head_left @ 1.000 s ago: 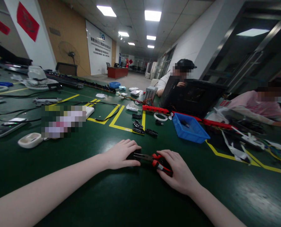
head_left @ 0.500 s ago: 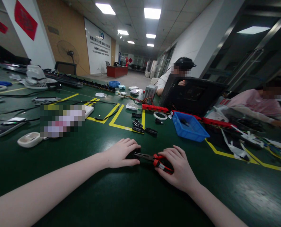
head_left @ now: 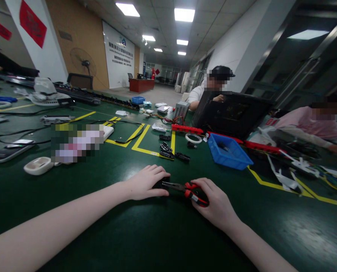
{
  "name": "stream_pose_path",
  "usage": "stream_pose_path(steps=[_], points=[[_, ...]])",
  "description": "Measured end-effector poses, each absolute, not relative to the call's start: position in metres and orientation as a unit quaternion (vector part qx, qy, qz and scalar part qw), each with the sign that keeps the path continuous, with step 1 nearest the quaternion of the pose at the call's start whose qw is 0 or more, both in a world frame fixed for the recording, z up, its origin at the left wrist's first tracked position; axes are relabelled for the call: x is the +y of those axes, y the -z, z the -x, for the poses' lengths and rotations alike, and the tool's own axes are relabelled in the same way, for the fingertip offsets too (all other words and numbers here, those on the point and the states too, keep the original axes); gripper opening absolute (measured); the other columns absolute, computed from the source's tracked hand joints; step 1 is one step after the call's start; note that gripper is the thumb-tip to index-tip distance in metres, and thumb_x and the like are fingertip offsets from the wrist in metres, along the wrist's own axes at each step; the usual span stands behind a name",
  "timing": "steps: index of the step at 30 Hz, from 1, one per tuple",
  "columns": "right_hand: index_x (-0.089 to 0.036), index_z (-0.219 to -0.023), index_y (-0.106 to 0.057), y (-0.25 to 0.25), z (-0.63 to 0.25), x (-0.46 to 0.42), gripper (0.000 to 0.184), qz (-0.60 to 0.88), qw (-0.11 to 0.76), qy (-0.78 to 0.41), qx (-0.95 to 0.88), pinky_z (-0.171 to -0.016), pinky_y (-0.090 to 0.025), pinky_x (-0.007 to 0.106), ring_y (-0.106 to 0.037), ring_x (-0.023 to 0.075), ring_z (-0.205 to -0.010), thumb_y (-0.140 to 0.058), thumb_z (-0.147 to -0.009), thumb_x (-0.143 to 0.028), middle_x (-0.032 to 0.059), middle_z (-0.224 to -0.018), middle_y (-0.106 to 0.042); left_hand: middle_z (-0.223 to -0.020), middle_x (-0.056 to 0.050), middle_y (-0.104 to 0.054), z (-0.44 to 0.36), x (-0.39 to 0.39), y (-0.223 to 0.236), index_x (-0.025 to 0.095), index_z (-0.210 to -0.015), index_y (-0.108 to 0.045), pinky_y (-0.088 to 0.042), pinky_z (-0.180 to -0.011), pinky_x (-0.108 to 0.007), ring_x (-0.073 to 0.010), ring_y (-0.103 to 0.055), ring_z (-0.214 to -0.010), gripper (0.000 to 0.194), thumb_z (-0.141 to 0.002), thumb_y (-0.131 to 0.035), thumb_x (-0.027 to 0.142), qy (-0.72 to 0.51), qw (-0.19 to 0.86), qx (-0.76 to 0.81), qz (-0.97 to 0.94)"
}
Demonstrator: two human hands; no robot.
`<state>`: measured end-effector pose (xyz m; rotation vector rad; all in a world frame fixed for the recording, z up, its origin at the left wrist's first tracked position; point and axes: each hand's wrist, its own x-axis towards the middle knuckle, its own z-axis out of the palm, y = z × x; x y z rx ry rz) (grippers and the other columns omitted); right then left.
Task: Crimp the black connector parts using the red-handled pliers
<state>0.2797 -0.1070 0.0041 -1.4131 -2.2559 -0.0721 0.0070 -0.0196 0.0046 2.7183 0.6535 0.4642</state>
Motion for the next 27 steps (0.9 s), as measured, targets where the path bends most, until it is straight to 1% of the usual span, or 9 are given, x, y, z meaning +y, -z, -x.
stream_pose_path(steps=[4,10,16,20,27], points=[[-0.023,-0.113,-0.056,-0.0031,-0.2803,-0.1073,0.04,0.518,0.24,0.021,-0.821,-0.085,-0.054,0.039,-0.063,0.0238,-0.099,-0.064,-0.074,-0.018,0.0075,-0.109,-0.064,-0.126,-0.011,-0.056,-0.0071,-0.0202,-0.0045,0.02,-0.135,-0.047,-0.042,-0.094,-0.041,-0.0275,-0.055,-0.109,0.056,-0.094,-0.049,0.057,-0.163,0.16,0.235,-0.945],[-0.023,-0.114,-0.055,-0.005,-0.2807,-0.1089,0.041,0.513,0.238,0.02,-0.824,-0.085,-0.055,0.039,-0.062,0.0237,-0.1,-0.064,-0.075,-0.02,0.0076,-0.11,-0.064,-0.124,-0.011,-0.056,-0.0083,-0.0209,-0.0017,0.019,-0.139,-0.043,-0.043,-0.094,-0.042,-0.0281,-0.055,-0.108,0.069,-0.086,-0.058,0.061,-0.173,0.173,0.265,-0.932],[-0.022,-0.113,-0.055,-0.0075,-0.2793,-0.1098,0.039,0.509,0.241,0.032,-0.826,-0.084,-0.055,0.04,-0.063,0.0244,-0.099,-0.063,-0.075,-0.019,0.0085,-0.109,-0.064,-0.124,-0.011,-0.055,-0.0088,-0.0217,-0.0022,0.02,-0.134,-0.049,-0.044,-0.094,-0.043,-0.0285,-0.054,-0.109,0.066,-0.085,-0.059,0.063,-0.177,0.176,0.275,-0.929],[-0.023,-0.113,-0.054,-0.0065,-0.2792,-0.1098,0.04,0.511,0.242,0.036,-0.824,-0.084,-0.055,0.041,-0.063,0.025,-0.099,-0.063,-0.075,-0.019,0.0087,-0.109,-0.064,-0.122,-0.011,-0.057,-0.0084,-0.0218,-0.0026,0.019,-0.136,-0.046,-0.043,-0.095,-0.045,-0.0291,-0.055,-0.108,0.07,-0.084,-0.059,0.063,-0.183,0.172,0.274,-0.928],[-0.022,-0.114,-0.053,-0.0072,-0.2765,-0.1125,0.041,0.495,0.245,0.044,-0.832,-0.082,-0.056,0.038,-0.063,0.0237,-0.097,-0.062,-0.074,-0.017,0.0087,-0.108,-0.064,-0.127,-0.013,-0.055,-0.0076,-0.023,-0.0031,0.019,-0.142,-0.04,-0.043,-0.095,-0.045,-0.0294,-0.054,-0.111,0.075,-0.083,-0.062,0.061,-0.192,0.17,0.244,-0.935]])
